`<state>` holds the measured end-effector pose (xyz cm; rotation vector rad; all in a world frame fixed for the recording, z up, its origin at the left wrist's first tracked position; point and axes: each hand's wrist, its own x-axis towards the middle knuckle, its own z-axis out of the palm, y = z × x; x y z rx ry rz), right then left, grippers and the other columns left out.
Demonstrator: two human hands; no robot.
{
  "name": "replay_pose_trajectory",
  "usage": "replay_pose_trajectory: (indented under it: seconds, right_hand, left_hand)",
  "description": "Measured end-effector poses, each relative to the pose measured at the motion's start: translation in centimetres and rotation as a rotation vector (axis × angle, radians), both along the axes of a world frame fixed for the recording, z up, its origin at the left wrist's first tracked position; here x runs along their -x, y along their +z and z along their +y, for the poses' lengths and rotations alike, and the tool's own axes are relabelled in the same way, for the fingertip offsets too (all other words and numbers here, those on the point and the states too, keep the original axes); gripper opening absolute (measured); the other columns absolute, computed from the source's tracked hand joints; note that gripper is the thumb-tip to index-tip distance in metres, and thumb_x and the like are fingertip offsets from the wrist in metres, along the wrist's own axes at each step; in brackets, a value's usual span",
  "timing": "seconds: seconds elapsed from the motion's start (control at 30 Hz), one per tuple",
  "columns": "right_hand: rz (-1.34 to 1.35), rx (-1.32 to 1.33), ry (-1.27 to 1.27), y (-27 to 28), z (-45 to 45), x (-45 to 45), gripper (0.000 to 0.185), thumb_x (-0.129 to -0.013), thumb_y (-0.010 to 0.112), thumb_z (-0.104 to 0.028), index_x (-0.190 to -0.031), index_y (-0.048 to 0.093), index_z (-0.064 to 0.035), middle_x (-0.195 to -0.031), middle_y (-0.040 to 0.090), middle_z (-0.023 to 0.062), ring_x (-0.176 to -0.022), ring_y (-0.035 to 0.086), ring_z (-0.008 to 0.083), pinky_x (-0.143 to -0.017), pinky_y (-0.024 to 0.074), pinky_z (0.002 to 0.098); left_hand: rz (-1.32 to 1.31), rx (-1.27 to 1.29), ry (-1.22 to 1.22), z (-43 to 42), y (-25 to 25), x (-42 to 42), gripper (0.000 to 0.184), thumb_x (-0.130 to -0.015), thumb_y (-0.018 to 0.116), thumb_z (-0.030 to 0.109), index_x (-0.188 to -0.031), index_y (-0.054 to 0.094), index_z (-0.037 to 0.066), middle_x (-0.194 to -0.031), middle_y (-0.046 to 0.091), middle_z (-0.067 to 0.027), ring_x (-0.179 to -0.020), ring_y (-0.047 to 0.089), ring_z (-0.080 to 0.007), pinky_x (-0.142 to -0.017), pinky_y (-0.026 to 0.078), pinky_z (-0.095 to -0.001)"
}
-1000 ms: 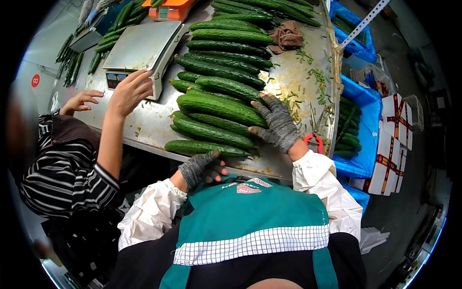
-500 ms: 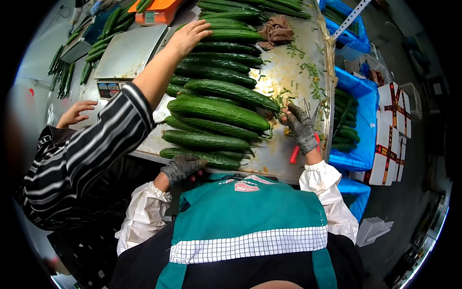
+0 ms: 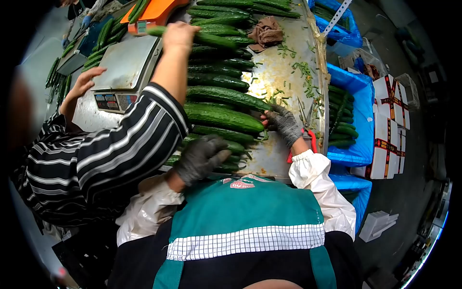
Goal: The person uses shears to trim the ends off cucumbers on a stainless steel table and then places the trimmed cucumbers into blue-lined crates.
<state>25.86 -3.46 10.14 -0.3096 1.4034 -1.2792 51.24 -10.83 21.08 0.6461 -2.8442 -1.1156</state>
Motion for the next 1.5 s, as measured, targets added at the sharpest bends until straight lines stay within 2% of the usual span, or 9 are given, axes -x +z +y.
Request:
replay_pose_trajectory:
  seconds: [0.17,0.23,0.43,0.63,0.77,1.0,1.3,1.43,1.5]
  right_hand:
    - [0.154,0.121,-0.081,-0.6,0.7,-1.4,0.035,-0.078,0.063,-0.012,-0.110,0.053,-0.0003,-0.086,0.062,0.0103,-0.068,0.058,0.0137,-0.058,0.0489,0.0260]
    - [0.545,0.179,-0.046,-1.1,1.4,-1.8,0.036,-0.077,0.065,-0.015,-0.108,0.056,-0.0001,-0.093,0.063,0.0108,-0.080,0.059,0.0162,-0.072,0.0475,0.0276]
    - [0.651,0.201,-0.041,2.3,2.6,-3.5,0.036,-0.076,0.066,-0.018,-0.107,0.057,-0.0013,-0.097,0.062,0.0115,-0.088,0.057,0.0163,-0.079,0.0442,0.0285]
    - [0.604,0.375,-0.014,2.9,5.0,-3.2,0.046,-0.077,0.066,-0.015,-0.119,0.049,-0.0071,-0.105,0.059,0.0098,-0.090,0.056,0.0173,-0.076,0.0463,0.0287]
    - [1.464,-0.047,-0.150,2.0,11.0,-1.4,0.066,-0.060,0.077,-0.027,-0.114,0.047,-0.0019,-0.121,0.044,0.0200,-0.113,0.042,0.0313,-0.095,0.0342,0.0377]
    - [1.450,-0.672,0.146,1.1,13.6,-3.7,0.072,-0.066,0.060,-0.052,-0.117,0.048,-0.0032,-0.136,0.022,0.0239,-0.127,0.015,0.0392,-0.101,0.0107,0.0533]
    - [1.295,-0.921,0.247,2.6,10.1,-2.7,0.074,-0.065,0.062,-0.039,-0.129,0.036,-0.0143,-0.133,0.026,0.0217,-0.124,0.022,0.0383,-0.100,0.0197,0.0502]
    - [1.270,-0.910,0.219,2.1,9.8,-1.7,0.075,-0.065,0.062,-0.037,-0.130,0.034,-0.0154,-0.130,0.029,0.0215,-0.121,0.025,0.0383,-0.097,0.0240,0.0504]
    - [1.251,-0.948,0.215,2.4,9.5,-1.5,0.073,-0.065,0.062,-0.036,-0.129,0.036,-0.0150,-0.126,0.033,0.0204,-0.119,0.027,0.0382,-0.095,0.0264,0.0513]
  left_hand:
    - [0.281,0.511,-0.062,-2.0,-3.0,5.7,0.045,-0.077,0.057,0.022,-0.119,0.045,0.009,-0.115,0.049,-0.0170,-0.108,0.047,-0.0301,-0.089,0.040,-0.0357]
    - [0.141,0.852,-0.004,-3.6,-3.2,7.3,0.053,-0.073,0.060,0.021,-0.122,0.043,0.009,-0.121,0.046,-0.0135,-0.113,0.043,-0.0276,-0.092,0.038,-0.0378]
    - [-0.092,0.152,-0.129,-8.7,-3.1,9.1,0.060,-0.068,0.067,0.028,-0.121,0.047,0.010,-0.115,0.051,-0.0160,-0.107,0.048,-0.0325,-0.090,0.039,-0.0383]
    - [-0.210,0.120,-0.204,-9.7,-3.7,10.6,0.057,-0.067,0.070,0.034,-0.114,0.053,0.007,-0.107,0.053,-0.0178,-0.103,0.049,-0.0336,-0.089,0.040,-0.0381]
    - [-0.131,0.253,-0.177,-9.0,-3.9,10.9,0.054,-0.069,0.068,0.037,-0.110,0.053,0.005,-0.104,0.054,-0.0176,-0.101,0.050,-0.0348,-0.087,0.040,-0.0395]
    - [-0.122,0.449,-0.234,-8.3,-2.8,11.6,0.049,-0.073,0.061,0.041,-0.107,0.052,0.007,-0.105,0.053,-0.0152,-0.097,0.050,-0.0333,-0.082,0.039,-0.0439]
    - [0.200,0.744,-0.103,-4.7,2.2,11.1,0.051,-0.068,0.066,0.042,-0.104,0.054,0.008,-0.089,0.055,-0.0118,-0.079,0.054,-0.0313,-0.066,0.044,-0.0407]
    - [0.145,0.353,0.133,-3.6,3.0,9.5,0.046,-0.073,0.066,0.034,-0.105,0.054,0.003,-0.083,0.061,-0.0111,-0.074,0.059,-0.0289,-0.066,0.046,-0.0361]
    - [0.249,-0.170,0.258,-4.2,1.8,8.6,0.041,-0.076,0.066,0.025,-0.106,0.053,-0.001,-0.089,0.062,-0.0107,-0.079,0.061,-0.0208,-0.070,0.046,-0.0306]
